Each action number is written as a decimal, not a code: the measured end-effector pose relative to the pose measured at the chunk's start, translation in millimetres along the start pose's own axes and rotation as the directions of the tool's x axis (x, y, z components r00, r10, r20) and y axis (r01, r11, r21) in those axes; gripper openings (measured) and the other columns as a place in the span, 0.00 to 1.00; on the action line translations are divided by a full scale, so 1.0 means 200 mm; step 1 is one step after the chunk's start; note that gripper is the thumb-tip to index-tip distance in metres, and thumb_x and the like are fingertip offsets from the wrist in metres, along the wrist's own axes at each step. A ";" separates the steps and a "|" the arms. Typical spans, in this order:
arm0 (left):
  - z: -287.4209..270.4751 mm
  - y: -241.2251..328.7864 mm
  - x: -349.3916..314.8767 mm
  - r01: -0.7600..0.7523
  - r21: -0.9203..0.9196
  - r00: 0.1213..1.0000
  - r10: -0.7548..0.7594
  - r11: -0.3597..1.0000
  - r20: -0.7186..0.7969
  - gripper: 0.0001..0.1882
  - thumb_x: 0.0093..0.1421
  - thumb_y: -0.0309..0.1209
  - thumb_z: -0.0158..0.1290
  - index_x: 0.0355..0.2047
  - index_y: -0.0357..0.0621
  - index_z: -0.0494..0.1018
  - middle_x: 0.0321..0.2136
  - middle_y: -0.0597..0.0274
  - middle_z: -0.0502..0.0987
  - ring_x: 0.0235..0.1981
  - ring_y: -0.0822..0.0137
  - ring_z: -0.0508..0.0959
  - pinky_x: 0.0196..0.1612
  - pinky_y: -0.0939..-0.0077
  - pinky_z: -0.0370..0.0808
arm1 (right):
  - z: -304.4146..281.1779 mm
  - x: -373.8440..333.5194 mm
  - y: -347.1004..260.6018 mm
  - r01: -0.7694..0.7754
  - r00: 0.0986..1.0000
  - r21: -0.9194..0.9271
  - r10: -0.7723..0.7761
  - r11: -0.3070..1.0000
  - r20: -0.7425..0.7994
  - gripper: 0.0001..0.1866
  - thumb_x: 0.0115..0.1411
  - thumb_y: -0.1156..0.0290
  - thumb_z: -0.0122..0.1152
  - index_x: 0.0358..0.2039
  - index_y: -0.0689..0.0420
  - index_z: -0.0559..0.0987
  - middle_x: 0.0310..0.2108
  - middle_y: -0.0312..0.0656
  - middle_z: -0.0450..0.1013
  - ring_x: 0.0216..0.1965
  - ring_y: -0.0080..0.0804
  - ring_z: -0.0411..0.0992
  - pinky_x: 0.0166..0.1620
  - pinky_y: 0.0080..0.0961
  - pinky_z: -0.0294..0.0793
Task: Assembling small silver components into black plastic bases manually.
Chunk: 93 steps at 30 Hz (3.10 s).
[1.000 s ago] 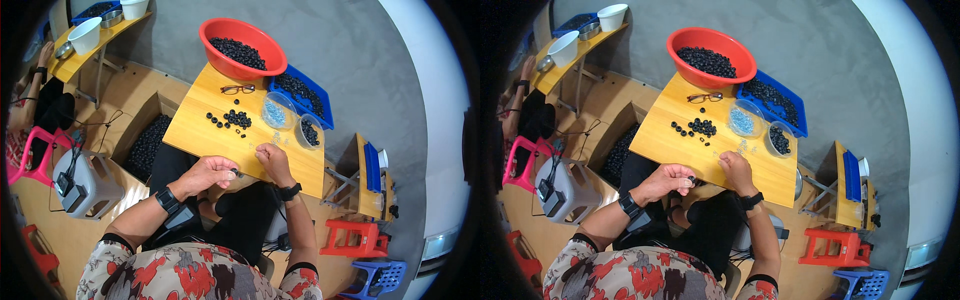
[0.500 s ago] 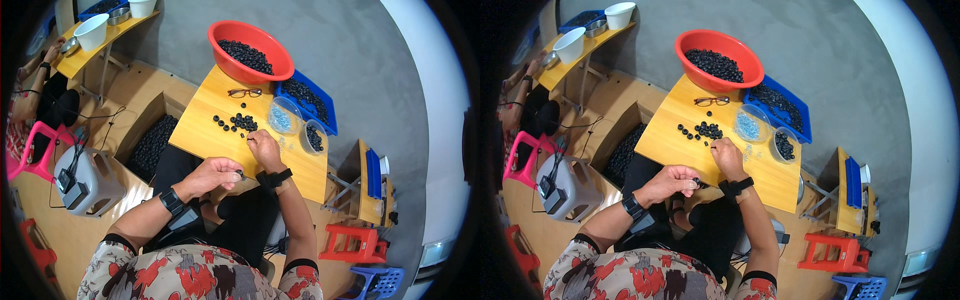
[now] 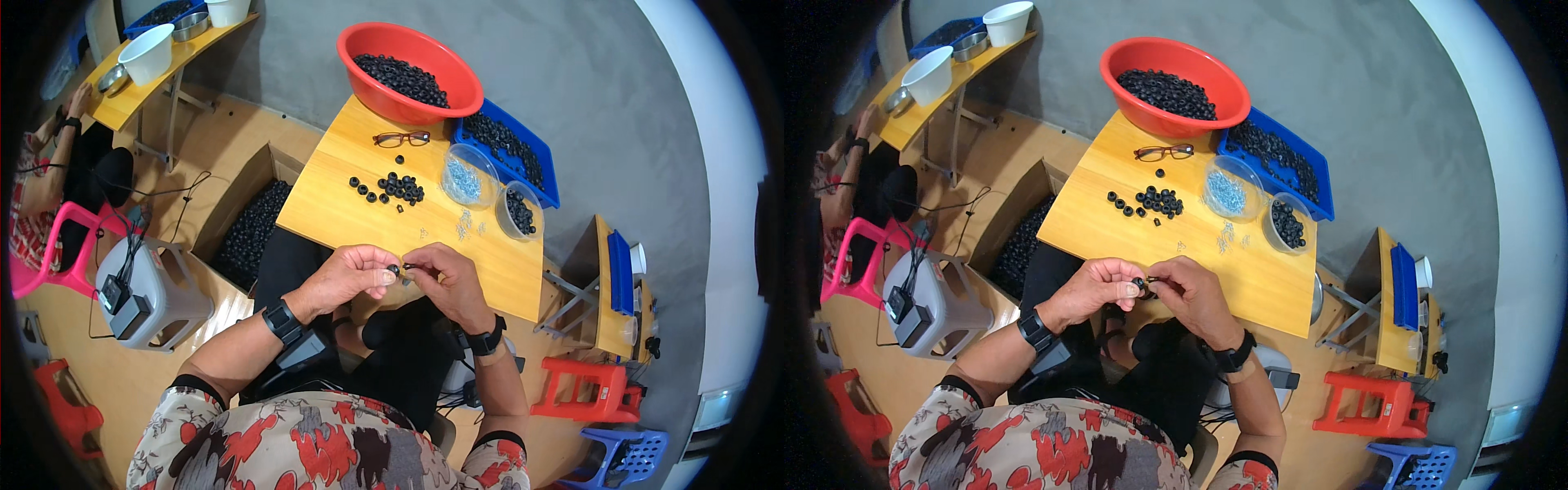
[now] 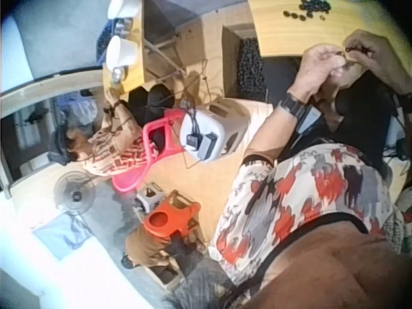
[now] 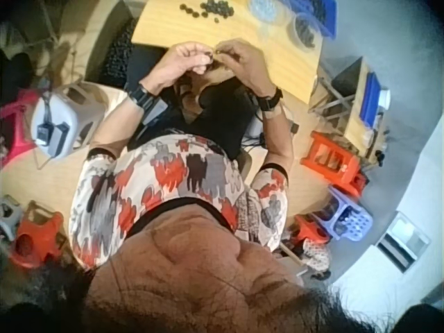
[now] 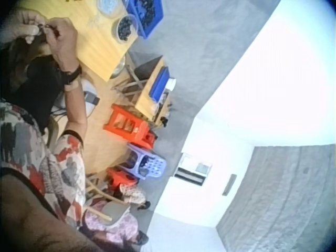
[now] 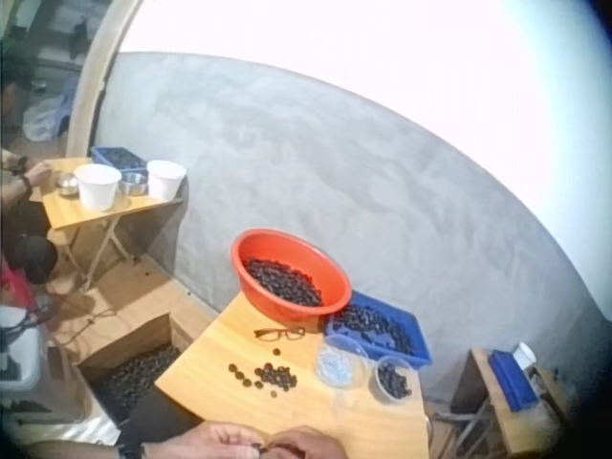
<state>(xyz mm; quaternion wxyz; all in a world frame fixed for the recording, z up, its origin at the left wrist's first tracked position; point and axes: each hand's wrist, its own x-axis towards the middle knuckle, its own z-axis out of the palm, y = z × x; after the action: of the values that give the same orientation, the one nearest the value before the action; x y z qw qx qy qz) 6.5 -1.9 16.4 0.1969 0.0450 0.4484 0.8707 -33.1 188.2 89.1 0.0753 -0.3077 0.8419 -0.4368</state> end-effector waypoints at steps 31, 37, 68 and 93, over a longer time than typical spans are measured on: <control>0.02 0.01 -0.01 0.043 -0.003 0.996 -0.043 0.999 0.074 0.12 0.59 0.26 0.52 0.43 0.36 0.72 0.27 0.68 0.75 0.25 0.82 0.72 0.31 0.89 0.73 | 0.00 -0.02 -0.05 0.195 0.980 -0.115 -0.189 0.974 0.062 0.12 0.49 0.81 0.59 0.36 0.57 0.78 0.27 0.41 0.71 0.29 0.36 0.71 0.31 0.26 0.70; 0.02 0.01 -0.01 0.063 0.002 0.995 -0.063 0.998 0.072 0.13 0.58 0.26 0.53 0.44 0.35 0.71 0.29 0.66 0.75 0.25 0.81 0.72 0.31 0.89 0.73 | 0.00 -0.02 -0.06 0.169 0.984 -0.124 -0.160 0.978 0.077 0.12 0.49 0.84 0.60 0.35 0.58 0.79 0.28 0.40 0.72 0.29 0.32 0.72 0.32 0.21 0.70; 0.03 -0.04 -0.02 0.034 -0.038 0.991 -0.028 0.999 0.132 0.09 0.63 0.31 0.48 0.39 0.39 0.72 0.26 0.67 0.74 0.24 0.80 0.73 0.30 0.89 0.72 | 0.07 -0.08 0.02 0.015 1.000 0.214 -0.020 0.977 0.021 0.12 0.51 0.78 0.62 0.38 0.58 0.78 0.27 0.37 0.68 0.27 0.23 0.67 0.31 0.17 0.66; 0.02 0.02 -0.02 0.133 -0.036 0.991 -0.133 0.990 0.016 0.18 0.65 0.40 0.44 0.45 0.39 0.71 0.31 0.65 0.75 0.30 0.80 0.73 0.35 0.87 0.75 | 0.15 -0.05 -0.04 0.177 0.919 -0.582 -0.345 0.794 -0.191 0.15 0.41 0.65 0.68 0.26 0.56 0.73 0.24 0.39 0.66 0.24 0.36 0.70 0.26 0.27 0.69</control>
<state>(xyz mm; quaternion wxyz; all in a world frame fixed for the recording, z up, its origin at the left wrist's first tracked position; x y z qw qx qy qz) 9.2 -2.2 23.1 0.2584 0.0174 0.4327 0.8635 -10.1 170.6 75.8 -0.2015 -0.3638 0.8823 -0.2203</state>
